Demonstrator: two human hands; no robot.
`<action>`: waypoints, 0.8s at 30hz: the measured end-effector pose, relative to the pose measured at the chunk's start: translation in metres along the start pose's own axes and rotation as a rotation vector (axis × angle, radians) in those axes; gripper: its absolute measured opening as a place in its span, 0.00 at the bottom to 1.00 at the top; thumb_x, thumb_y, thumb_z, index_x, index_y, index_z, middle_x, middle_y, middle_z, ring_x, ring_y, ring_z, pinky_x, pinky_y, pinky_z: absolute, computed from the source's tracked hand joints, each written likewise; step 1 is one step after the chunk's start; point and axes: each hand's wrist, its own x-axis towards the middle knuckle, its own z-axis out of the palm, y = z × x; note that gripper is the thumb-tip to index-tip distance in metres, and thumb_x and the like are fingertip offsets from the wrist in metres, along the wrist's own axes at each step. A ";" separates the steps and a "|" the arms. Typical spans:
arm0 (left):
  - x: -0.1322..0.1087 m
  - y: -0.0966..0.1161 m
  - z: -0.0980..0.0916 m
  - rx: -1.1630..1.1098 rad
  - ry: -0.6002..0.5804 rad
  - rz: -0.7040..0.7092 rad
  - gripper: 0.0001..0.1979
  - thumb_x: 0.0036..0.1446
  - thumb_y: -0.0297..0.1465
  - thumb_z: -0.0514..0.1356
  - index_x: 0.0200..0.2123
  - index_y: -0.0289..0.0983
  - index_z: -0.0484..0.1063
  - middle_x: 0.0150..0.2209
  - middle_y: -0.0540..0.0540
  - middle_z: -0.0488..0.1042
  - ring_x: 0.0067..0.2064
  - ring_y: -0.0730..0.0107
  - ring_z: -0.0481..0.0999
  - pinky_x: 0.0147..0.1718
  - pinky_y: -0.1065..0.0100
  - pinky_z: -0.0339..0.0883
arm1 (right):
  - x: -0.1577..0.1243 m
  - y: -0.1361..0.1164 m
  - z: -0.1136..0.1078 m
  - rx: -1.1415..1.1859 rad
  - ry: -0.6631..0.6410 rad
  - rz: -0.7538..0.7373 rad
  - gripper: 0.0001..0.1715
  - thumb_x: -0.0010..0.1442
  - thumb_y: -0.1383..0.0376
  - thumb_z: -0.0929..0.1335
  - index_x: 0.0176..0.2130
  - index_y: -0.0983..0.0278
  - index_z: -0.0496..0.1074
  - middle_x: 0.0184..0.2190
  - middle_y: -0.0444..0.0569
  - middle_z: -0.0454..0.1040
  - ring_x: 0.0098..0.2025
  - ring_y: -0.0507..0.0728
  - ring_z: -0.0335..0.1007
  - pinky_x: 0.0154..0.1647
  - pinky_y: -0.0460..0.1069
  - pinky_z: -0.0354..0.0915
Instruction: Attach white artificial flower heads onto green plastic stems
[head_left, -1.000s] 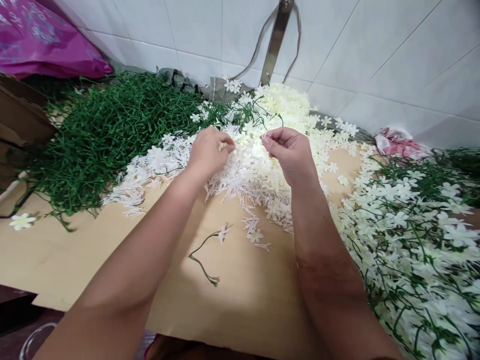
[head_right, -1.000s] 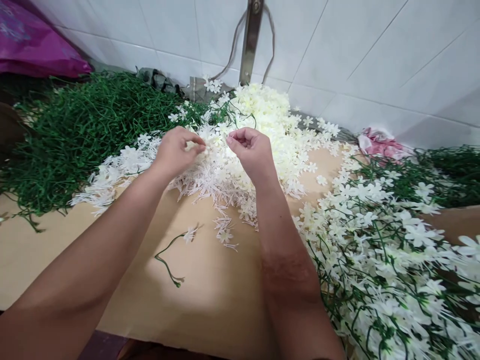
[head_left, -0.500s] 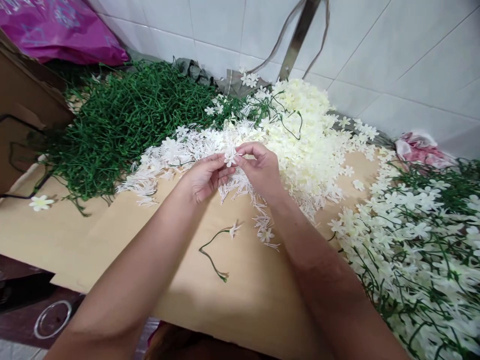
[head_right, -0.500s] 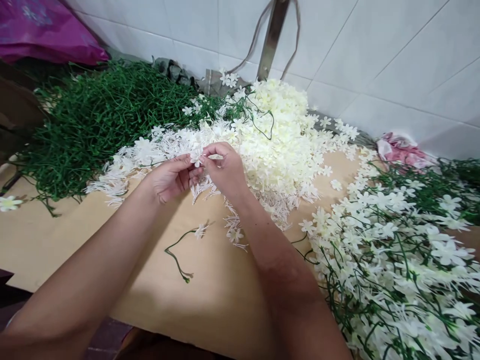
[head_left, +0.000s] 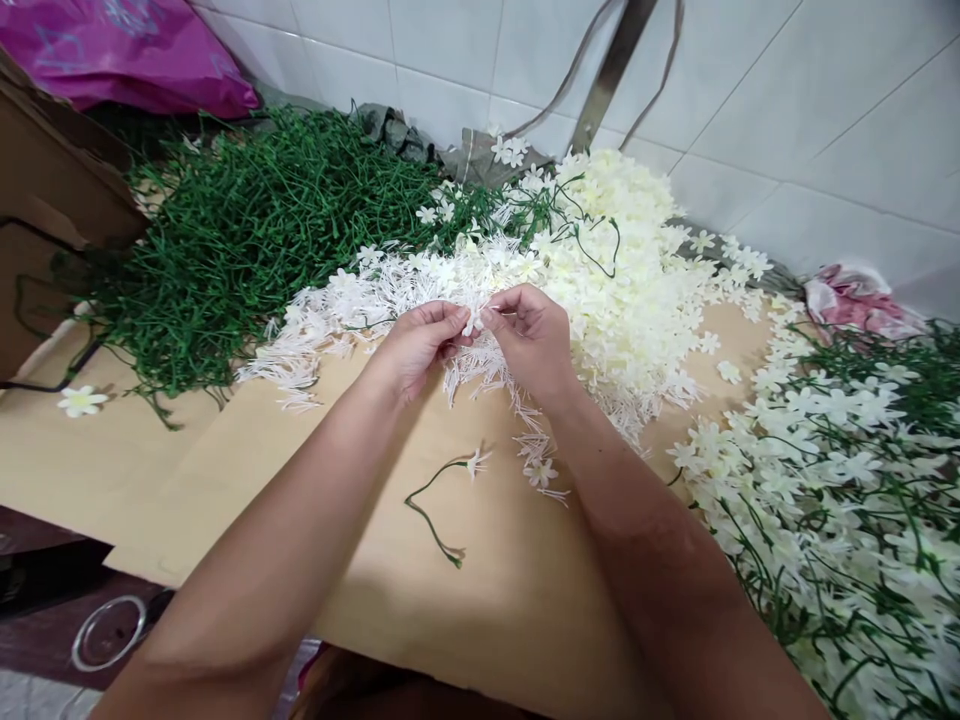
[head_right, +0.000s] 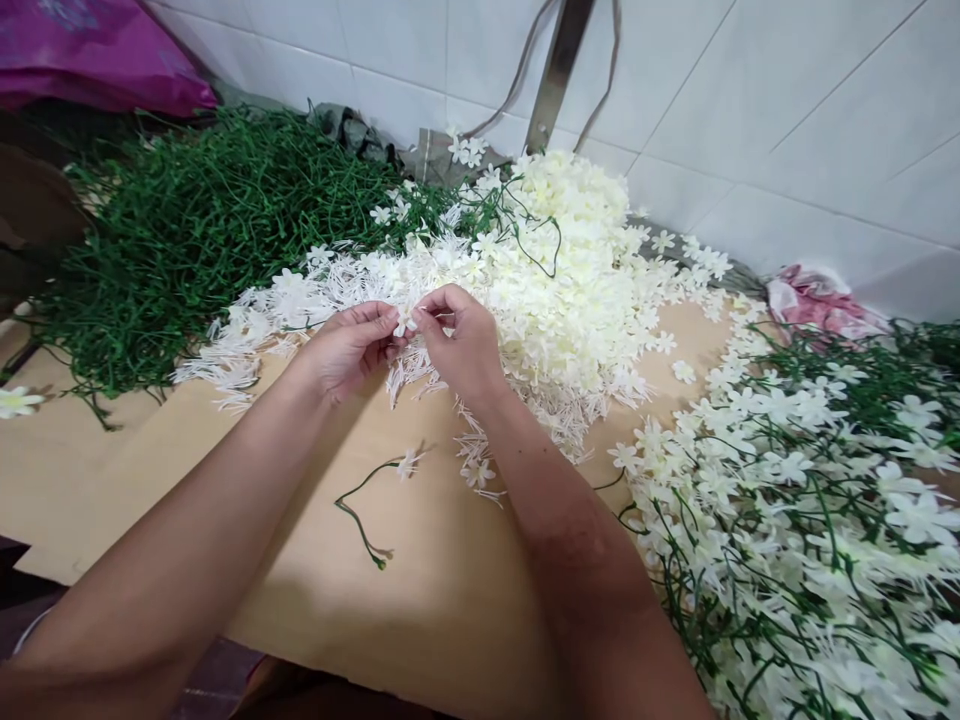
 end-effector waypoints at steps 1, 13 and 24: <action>0.000 0.000 0.000 0.020 0.005 0.028 0.11 0.52 0.24 0.64 0.21 0.34 0.66 0.18 0.51 0.71 0.20 0.81 0.67 0.20 0.79 0.56 | 0.000 -0.001 -0.001 -0.006 0.001 0.002 0.04 0.53 0.66 0.68 0.29 0.61 0.65 0.27 0.39 0.70 0.29 0.49 0.68 0.36 0.50 0.68; 0.000 0.001 0.001 0.268 0.137 0.277 0.17 0.56 0.22 0.59 0.18 0.36 0.61 0.15 0.55 0.62 0.18 0.82 0.57 0.21 0.77 0.53 | 0.003 -0.015 -0.010 0.011 -0.103 -0.099 0.13 0.52 0.56 0.72 0.30 0.60 0.68 0.37 0.47 0.71 0.43 0.53 0.69 0.38 0.49 0.70; 0.002 -0.004 -0.007 -0.027 -0.129 0.108 0.09 0.51 0.29 0.65 0.23 0.35 0.68 0.21 0.52 0.71 0.21 0.81 0.66 0.21 0.77 0.57 | -0.002 -0.008 -0.002 -0.039 0.001 -0.146 0.06 0.56 0.61 0.69 0.31 0.61 0.69 0.36 0.46 0.70 0.41 0.52 0.69 0.36 0.49 0.70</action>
